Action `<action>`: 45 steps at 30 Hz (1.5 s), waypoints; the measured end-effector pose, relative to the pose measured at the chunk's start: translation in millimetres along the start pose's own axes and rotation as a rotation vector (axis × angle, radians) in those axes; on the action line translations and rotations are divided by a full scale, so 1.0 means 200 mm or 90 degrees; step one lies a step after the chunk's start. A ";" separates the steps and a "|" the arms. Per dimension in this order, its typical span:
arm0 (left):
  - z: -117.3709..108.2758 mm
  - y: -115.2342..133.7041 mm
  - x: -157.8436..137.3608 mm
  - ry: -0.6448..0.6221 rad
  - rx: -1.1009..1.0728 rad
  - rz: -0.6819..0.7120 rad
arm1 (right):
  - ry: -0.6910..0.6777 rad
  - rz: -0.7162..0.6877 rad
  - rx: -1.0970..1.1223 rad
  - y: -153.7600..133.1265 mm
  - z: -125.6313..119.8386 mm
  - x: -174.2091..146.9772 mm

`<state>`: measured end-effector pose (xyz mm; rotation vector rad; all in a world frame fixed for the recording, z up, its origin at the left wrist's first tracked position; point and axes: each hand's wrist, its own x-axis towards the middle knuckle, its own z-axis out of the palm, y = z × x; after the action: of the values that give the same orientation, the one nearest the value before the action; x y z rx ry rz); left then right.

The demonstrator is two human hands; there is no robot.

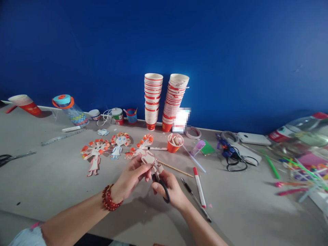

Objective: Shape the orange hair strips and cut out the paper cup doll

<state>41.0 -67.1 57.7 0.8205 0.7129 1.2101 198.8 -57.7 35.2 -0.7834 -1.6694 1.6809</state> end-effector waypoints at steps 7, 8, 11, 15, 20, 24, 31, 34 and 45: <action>0.00 0.01 -0.01 -0.003 -0.054 -0.054 | -0.050 -0.021 0.024 0.01 -0.01 -0.01; 0.00 0.00 -0.01 0.001 -0.048 -0.057 | -0.050 -0.021 0.024 0.01 -0.01 -0.01; 0.00 -0.01 -0.02 0.009 -0.038 -0.065 | -0.046 -0.023 0.031 0.01 -0.01 -0.01; 0.03 -0.03 -0.04 0.047 -0.062 -0.067 | -0.009 -0.037 0.043 0.00 0.01 -0.01; 0.08 -0.06 -0.07 0.085 -0.103 -0.081 | 0.025 -0.056 0.040 0.03 0.03 -0.01; 0.10 -0.06 -0.08 0.099 -0.140 -0.084 | 0.063 -0.050 0.034 0.06 0.04 -0.01; 0.12 -0.09 -0.08 0.130 -0.149 -0.059 | 0.054 -0.095 0.029 0.04 0.05 0.01; 0.12 -0.11 -0.08 0.136 -0.127 -0.059 | 0.072 -0.100 0.003 0.05 0.05 0.01; 0.13 -0.10 -0.07 0.143 -0.101 -0.048 | 0.075 -0.111 -0.044 0.08 0.04 0.01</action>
<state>69.3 -88.5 55.0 0.5268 0.8117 1.2843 192.1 -61.1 19.2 -0.7319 -1.6699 1.4377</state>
